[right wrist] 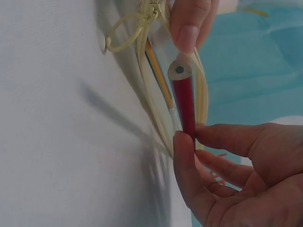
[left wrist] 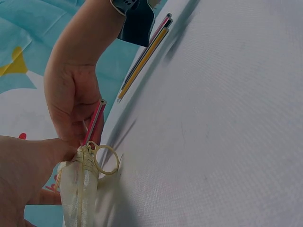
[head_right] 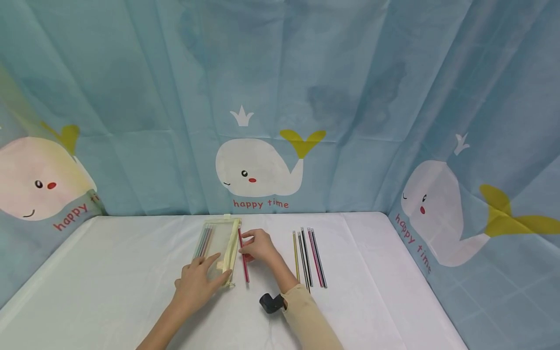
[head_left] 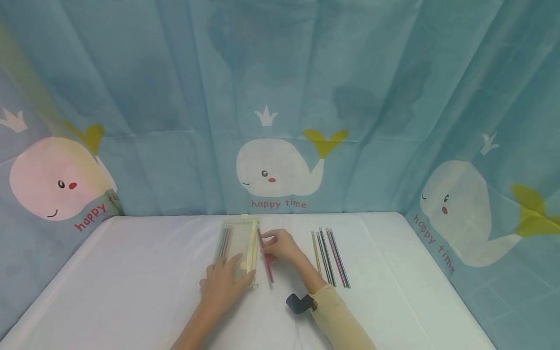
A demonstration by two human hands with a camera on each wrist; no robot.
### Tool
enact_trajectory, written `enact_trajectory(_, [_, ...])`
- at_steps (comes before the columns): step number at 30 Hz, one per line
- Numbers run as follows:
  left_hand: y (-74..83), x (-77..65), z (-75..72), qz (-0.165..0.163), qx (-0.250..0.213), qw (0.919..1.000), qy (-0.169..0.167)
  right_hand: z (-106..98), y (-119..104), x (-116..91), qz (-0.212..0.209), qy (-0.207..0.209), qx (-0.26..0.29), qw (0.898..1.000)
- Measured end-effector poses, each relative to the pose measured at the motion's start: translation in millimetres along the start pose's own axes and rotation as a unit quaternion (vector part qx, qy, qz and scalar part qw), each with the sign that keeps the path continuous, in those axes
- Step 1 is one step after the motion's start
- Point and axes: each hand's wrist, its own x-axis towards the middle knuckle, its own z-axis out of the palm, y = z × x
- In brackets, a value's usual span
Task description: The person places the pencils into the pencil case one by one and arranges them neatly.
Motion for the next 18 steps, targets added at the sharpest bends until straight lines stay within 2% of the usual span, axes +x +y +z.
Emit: enact_trajectory(18, [0.6, 0.3, -1.1, -0.002, 0.017, 0.9998, -0.01, 17, -2, 13, -0.018, 0.004, 0.033, 0.999])
